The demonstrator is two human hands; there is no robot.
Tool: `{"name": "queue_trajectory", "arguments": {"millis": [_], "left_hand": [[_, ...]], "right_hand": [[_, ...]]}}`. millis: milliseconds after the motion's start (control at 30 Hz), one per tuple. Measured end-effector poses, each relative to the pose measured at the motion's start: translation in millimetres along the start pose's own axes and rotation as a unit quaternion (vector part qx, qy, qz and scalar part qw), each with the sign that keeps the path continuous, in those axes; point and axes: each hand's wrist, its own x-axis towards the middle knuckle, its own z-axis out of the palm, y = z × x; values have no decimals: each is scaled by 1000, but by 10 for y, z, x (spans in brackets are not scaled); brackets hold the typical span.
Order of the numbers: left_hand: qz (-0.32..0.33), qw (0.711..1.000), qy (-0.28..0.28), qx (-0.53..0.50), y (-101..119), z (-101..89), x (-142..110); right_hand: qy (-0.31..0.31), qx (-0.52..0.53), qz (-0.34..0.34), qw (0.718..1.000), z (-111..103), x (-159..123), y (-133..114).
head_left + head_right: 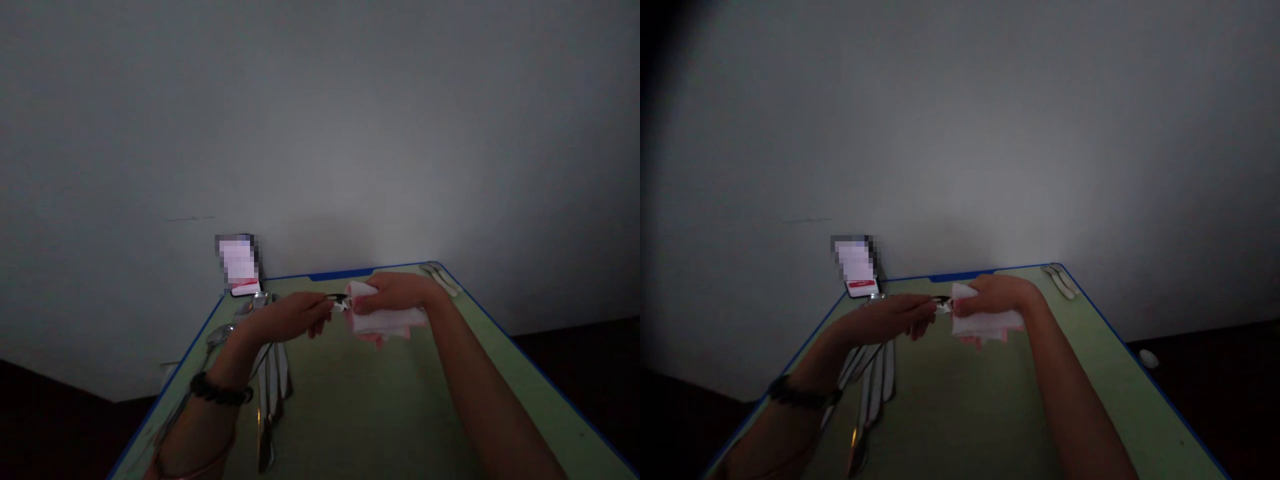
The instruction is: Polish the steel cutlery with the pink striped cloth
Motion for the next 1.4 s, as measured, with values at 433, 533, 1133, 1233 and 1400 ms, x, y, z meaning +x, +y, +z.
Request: {"name": "queue_trajectory", "arguments": {"millis": [433,533,1133,1233,1400], "left_hand": [[79,989,125,11,339,-385,-321],[94,983,154,29,443,-398,-362],[32,991,70,106,385,-300,-357],[34,992,49,112,331,-308,-360],[31,993,50,105,313,-324,-394]], "right_hand": [[26,139,-32,989,-22,-176,-360],[2,182,-39,983,8,-188,-376],[-20,30,-85,996,77,-160,-510],[-19,-18,-72,997,77,-152,-539],[36,-70,-102,992,79,-212,-633]]}}
